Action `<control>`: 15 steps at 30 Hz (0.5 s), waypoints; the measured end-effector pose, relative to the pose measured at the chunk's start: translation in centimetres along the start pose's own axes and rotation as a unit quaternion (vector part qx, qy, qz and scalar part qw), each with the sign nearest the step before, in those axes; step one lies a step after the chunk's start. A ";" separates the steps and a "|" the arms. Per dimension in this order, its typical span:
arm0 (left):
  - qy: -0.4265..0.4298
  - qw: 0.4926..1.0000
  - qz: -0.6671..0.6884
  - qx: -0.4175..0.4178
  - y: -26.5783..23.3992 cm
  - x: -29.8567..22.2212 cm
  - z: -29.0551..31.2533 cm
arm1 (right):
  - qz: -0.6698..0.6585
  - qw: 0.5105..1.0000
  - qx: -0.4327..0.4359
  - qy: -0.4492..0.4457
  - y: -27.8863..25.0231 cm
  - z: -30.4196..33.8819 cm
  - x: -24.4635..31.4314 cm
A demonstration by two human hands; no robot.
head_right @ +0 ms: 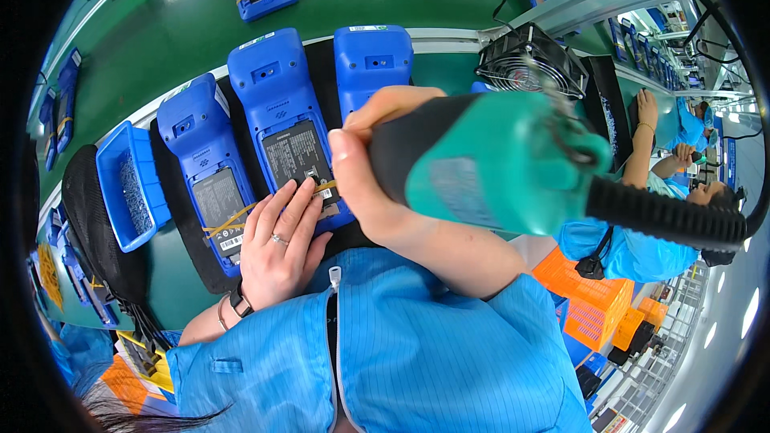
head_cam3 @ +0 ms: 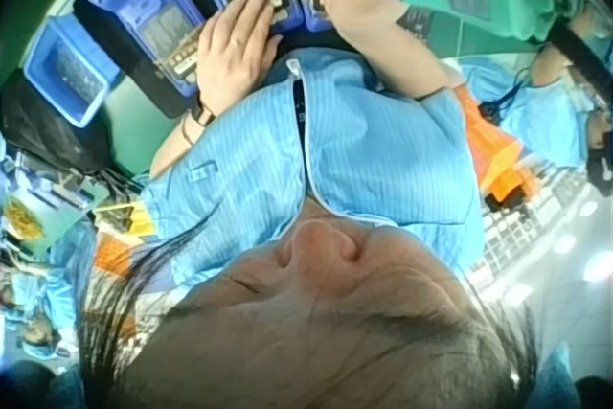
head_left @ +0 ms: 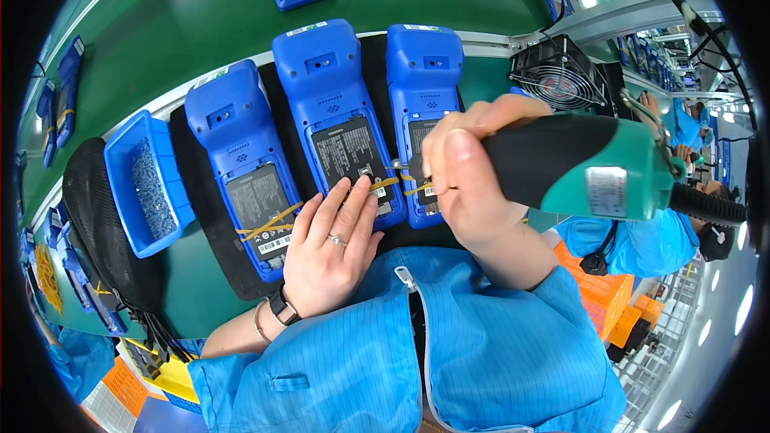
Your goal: The person secures components and fasteners in handheld electronic devices using an electric screwdriver on a factory assembly line.
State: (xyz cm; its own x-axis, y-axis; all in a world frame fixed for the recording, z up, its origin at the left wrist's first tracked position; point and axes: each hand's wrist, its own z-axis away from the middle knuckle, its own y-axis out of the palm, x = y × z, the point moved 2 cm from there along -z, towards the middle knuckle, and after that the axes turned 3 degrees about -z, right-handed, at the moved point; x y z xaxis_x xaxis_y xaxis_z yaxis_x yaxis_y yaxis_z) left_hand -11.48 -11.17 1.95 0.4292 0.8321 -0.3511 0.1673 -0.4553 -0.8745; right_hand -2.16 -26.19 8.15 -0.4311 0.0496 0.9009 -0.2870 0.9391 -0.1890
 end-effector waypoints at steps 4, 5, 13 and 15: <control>0.000 1.000 -0.002 0.003 0.1 -0.1 0.2 | -0.099 0.994 -0.034 0.020 -0.3 0.4 1.4; 0.001 1.000 -0.002 0.002 0.1 -0.1 0.2 | -0.106 0.993 -0.035 0.027 -0.4 0.7 1.5; -0.003 1.000 -0.006 -0.002 0.0 -0.1 0.2 | 0.017 1.000 -0.004 -0.023 0.3 0.4 0.3; -0.001 1.000 -0.004 -0.003 0.1 0.0 0.2 | 0.022 0.999 -0.010 -0.028 0.4 0.4 -0.2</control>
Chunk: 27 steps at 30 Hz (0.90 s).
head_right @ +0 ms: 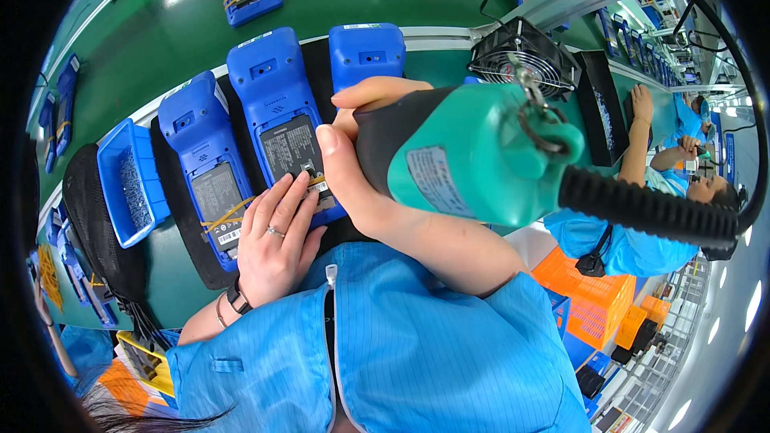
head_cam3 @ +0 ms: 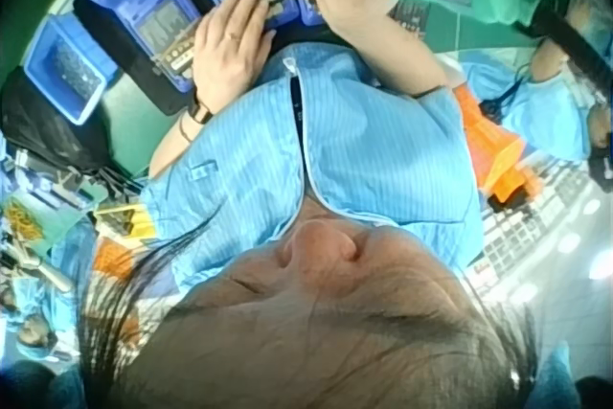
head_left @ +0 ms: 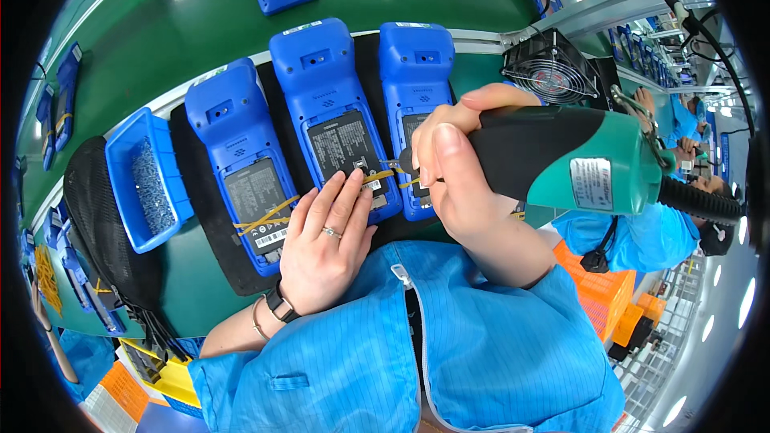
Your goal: The person secures components and fasteners in handheld electronic devices using an electric screwdriver on a factory assembly line.
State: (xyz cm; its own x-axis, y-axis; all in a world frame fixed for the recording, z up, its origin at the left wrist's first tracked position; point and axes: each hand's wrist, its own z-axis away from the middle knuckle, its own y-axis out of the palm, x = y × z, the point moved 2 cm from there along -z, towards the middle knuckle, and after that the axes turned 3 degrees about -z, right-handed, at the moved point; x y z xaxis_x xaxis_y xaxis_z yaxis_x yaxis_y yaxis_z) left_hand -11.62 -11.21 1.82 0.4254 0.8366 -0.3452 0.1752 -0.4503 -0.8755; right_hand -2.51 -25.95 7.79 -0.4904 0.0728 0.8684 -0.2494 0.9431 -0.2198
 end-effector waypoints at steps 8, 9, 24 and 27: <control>-0.004 1.000 0.009 0.006 0.0 0.0 0.2 | -0.028 0.999 -0.022 0.004 0.5 0.0 -0.7; -0.004 1.000 0.010 0.007 0.0 0.0 0.2 | -0.026 0.999 -0.024 0.007 0.5 0.0 -0.8; -0.002 1.000 -0.001 -0.001 0.0 0.0 0.2 | -0.039 0.992 0.122 0.022 1.4 -1.9 0.3; 0.000 1.000 0.003 0.001 0.0 0.0 0.1 | -0.044 0.998 0.049 -0.013 2.0 -1.6 -0.2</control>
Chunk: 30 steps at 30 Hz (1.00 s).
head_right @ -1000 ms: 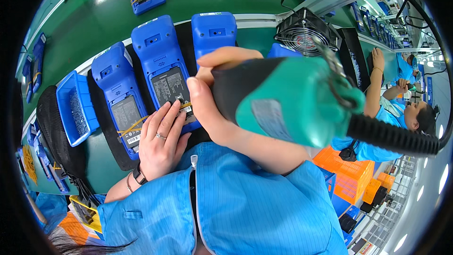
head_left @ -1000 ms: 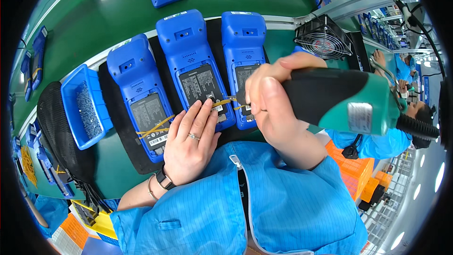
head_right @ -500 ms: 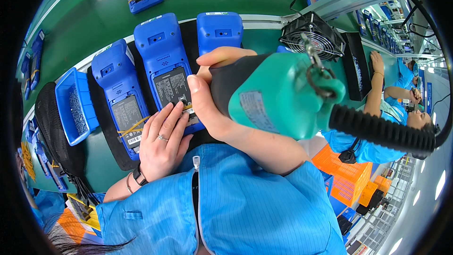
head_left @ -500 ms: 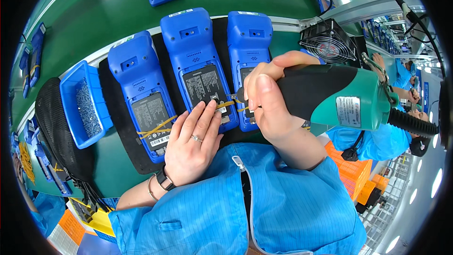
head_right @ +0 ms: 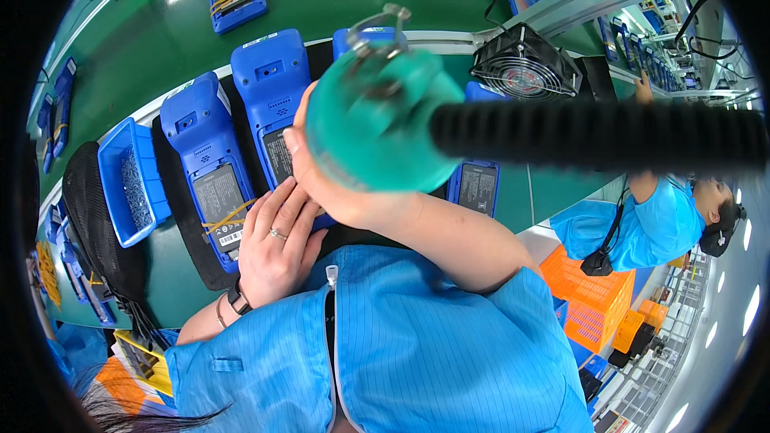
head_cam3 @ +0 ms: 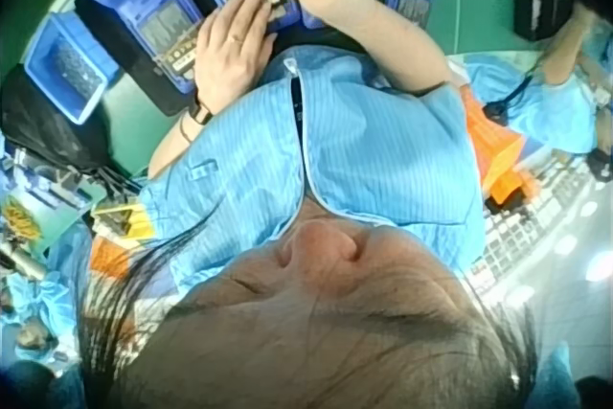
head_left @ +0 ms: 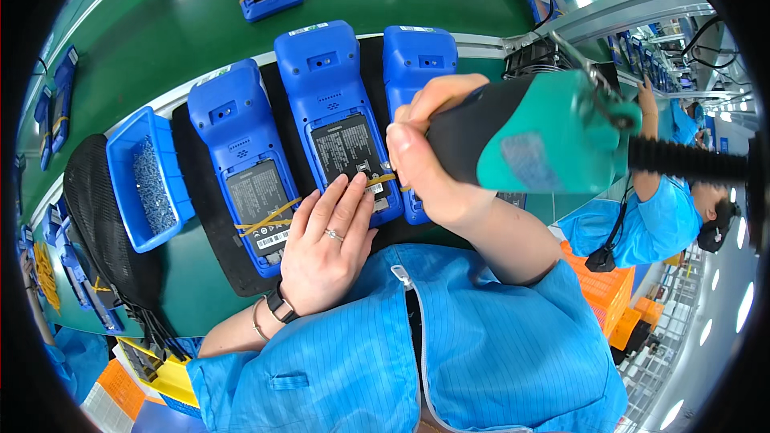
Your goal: The person secures components and fasteners in handheld electronic devices using an electric screwdriver on a factory assembly line.
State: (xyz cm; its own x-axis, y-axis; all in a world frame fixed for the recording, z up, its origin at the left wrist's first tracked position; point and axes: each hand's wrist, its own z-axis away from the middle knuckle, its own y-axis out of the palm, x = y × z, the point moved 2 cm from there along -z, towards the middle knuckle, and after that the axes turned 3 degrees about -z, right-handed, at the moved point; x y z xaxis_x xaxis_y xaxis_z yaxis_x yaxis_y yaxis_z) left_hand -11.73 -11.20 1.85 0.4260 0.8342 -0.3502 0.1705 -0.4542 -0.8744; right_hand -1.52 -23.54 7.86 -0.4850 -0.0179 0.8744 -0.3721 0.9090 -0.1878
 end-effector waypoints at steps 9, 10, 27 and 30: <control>-0.002 1.000 0.007 -0.003 0.0 0.1 0.2 | -0.062 0.994 -0.087 0.007 -1.3 0.2 -0.4; -0.002 1.000 0.004 -0.001 0.0 0.1 0.2 | -0.062 0.994 -0.087 0.007 -1.2 0.0 0.1; 0.000 1.000 0.003 0.002 -0.2 0.0 -0.1 | -0.114 0.989 -0.058 0.077 -2.6 5.5 3.0; 0.001 1.000 0.003 -0.002 -0.2 -0.1 -0.1 | -0.107 0.991 -0.056 0.056 -2.7 5.8 2.1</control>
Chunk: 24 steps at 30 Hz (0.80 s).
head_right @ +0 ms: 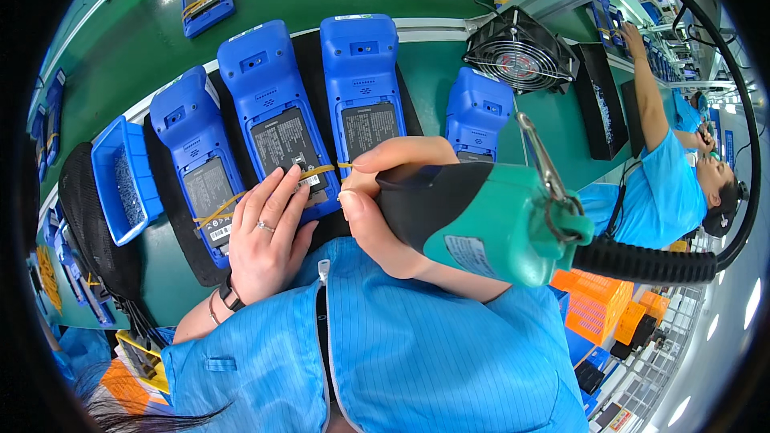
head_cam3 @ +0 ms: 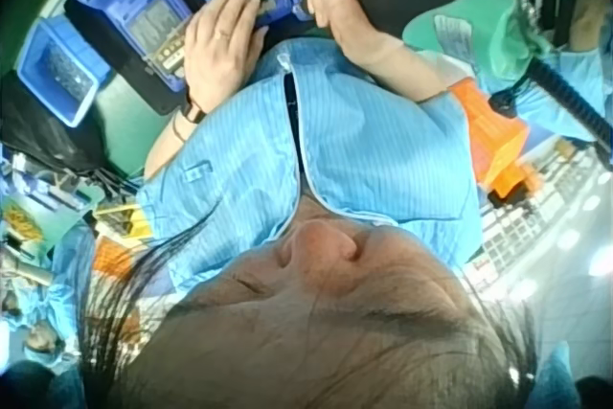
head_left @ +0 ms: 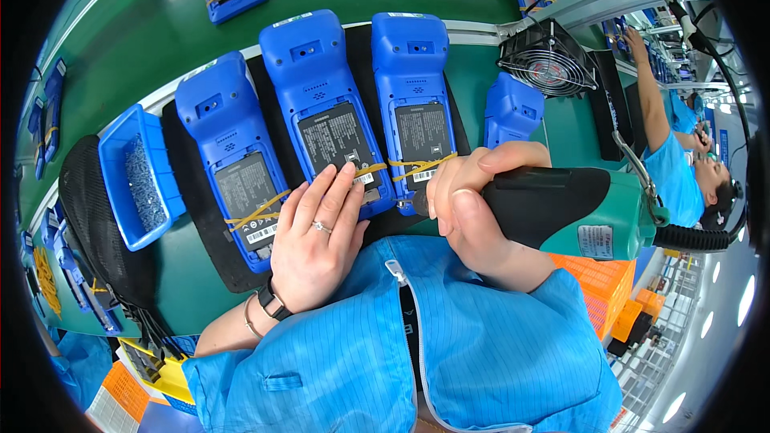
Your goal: The person secures components and fasteners in handheld electronic devices using an electric screwdriver on a factory assembly line.
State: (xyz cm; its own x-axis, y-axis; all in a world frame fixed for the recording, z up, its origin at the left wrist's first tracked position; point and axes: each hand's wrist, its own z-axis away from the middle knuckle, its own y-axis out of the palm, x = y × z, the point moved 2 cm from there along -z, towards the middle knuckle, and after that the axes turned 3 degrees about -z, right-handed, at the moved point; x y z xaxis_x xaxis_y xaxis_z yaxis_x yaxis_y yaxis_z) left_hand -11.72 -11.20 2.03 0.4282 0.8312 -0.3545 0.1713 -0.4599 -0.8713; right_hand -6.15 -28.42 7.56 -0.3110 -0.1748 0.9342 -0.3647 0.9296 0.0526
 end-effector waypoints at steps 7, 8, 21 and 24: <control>-0.003 1.000 0.001 0.004 0.0 0.1 0.1 | -0.008 0.999 -0.019 0.038 0.6 0.0 0.0; -0.002 1.000 0.001 0.003 0.0 0.1 0.1 | -0.008 0.999 -0.019 0.038 0.6 0.0 0.0; -0.002 1.000 0.008 -0.005 0.0 0.1 0.0 | -0.052 0.989 0.118 -0.068 0.7 -0.2 -0.8; -0.009 1.000 0.013 -0.007 0.0 0.1 0.0 | 0.021 0.990 0.122 -0.070 1.0 -0.2 -0.5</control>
State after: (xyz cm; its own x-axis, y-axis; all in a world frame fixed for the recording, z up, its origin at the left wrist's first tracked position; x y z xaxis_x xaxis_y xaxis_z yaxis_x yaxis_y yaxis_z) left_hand -11.71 -11.15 2.02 0.4163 0.8242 -0.3840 0.1722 -0.4862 -0.8567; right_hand -6.17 -27.36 7.19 -0.4421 -0.1967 0.8752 -0.5453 0.8336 -0.0881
